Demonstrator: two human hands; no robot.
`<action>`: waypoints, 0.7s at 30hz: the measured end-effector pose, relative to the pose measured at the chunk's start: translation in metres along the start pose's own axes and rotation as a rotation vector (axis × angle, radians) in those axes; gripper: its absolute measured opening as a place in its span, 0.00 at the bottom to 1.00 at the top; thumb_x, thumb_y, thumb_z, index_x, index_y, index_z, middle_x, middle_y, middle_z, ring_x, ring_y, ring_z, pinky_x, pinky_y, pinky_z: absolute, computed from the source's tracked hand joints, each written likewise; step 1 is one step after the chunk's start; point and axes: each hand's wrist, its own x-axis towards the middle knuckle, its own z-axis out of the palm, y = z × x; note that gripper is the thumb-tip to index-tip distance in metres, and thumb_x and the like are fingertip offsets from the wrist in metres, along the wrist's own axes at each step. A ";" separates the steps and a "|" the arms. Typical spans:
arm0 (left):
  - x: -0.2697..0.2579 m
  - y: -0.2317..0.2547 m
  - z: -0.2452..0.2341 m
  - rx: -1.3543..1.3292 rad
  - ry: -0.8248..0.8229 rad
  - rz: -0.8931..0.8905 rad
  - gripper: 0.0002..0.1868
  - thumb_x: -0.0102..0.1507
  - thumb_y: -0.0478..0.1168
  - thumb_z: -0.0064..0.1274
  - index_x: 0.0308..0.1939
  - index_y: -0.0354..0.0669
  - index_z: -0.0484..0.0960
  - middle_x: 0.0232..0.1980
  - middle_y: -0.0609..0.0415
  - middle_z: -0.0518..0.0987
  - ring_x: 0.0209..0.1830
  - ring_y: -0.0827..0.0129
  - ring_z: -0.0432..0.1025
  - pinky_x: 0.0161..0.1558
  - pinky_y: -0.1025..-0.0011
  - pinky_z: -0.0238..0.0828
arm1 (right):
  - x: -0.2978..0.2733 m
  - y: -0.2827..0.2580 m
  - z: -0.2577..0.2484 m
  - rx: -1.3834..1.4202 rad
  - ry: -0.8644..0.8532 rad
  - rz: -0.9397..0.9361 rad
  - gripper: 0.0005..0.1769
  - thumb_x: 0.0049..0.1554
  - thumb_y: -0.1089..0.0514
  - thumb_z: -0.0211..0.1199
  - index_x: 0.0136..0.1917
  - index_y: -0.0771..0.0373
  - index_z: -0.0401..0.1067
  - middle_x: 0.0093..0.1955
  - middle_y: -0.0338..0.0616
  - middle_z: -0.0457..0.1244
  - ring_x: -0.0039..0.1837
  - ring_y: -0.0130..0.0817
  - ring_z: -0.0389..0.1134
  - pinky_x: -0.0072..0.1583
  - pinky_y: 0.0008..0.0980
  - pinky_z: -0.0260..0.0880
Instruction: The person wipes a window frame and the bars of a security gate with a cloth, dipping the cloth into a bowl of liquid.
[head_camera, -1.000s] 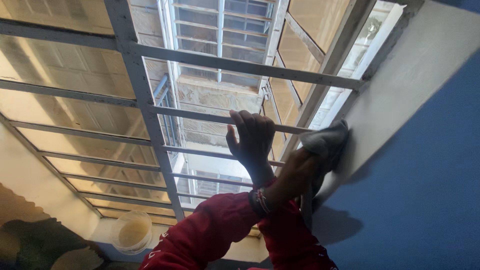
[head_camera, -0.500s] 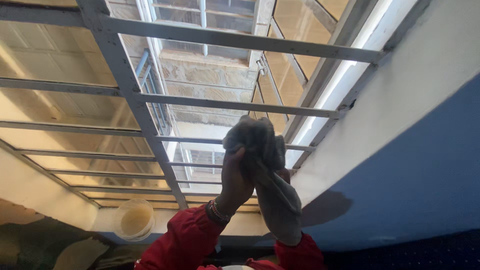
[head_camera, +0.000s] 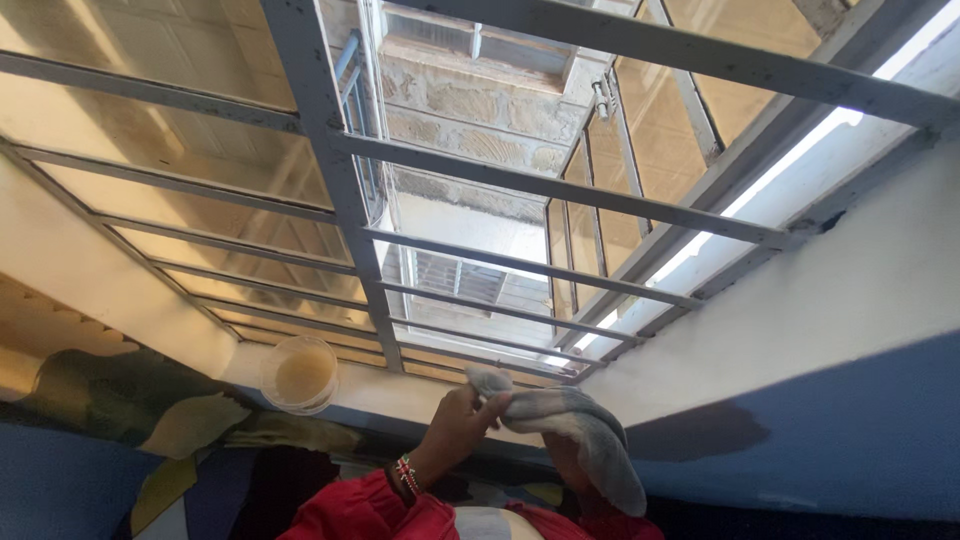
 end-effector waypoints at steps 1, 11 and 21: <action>-0.004 -0.003 -0.002 0.218 -0.046 -0.117 0.27 0.67 0.61 0.53 0.38 0.38 0.86 0.30 0.47 0.84 0.30 0.63 0.80 0.37 0.64 0.75 | 0.002 0.011 -0.006 0.068 0.049 0.070 0.24 0.67 0.52 0.49 0.67 0.73 0.62 0.59 0.58 0.65 0.55 0.42 0.72 0.57 0.38 0.74; -0.001 -0.033 0.000 -0.197 -0.054 -0.191 0.29 0.66 0.62 0.48 0.50 0.39 0.80 0.48 0.49 0.85 0.47 0.67 0.80 0.43 0.68 0.79 | 0.000 0.017 0.056 -0.386 -0.203 0.060 0.17 0.66 0.55 0.51 0.64 0.66 0.69 0.55 0.48 0.66 0.55 0.41 0.69 0.56 0.41 0.70; -0.008 -0.071 0.037 -0.423 0.116 -0.058 0.16 0.71 0.40 0.50 0.57 0.34 0.69 0.48 0.46 0.79 0.43 0.71 0.74 0.40 0.71 0.73 | -0.035 -0.034 0.084 -0.889 -0.469 0.059 0.30 0.54 0.59 0.66 0.69 0.65 0.67 0.64 0.45 0.66 0.64 0.33 0.68 0.65 0.32 0.67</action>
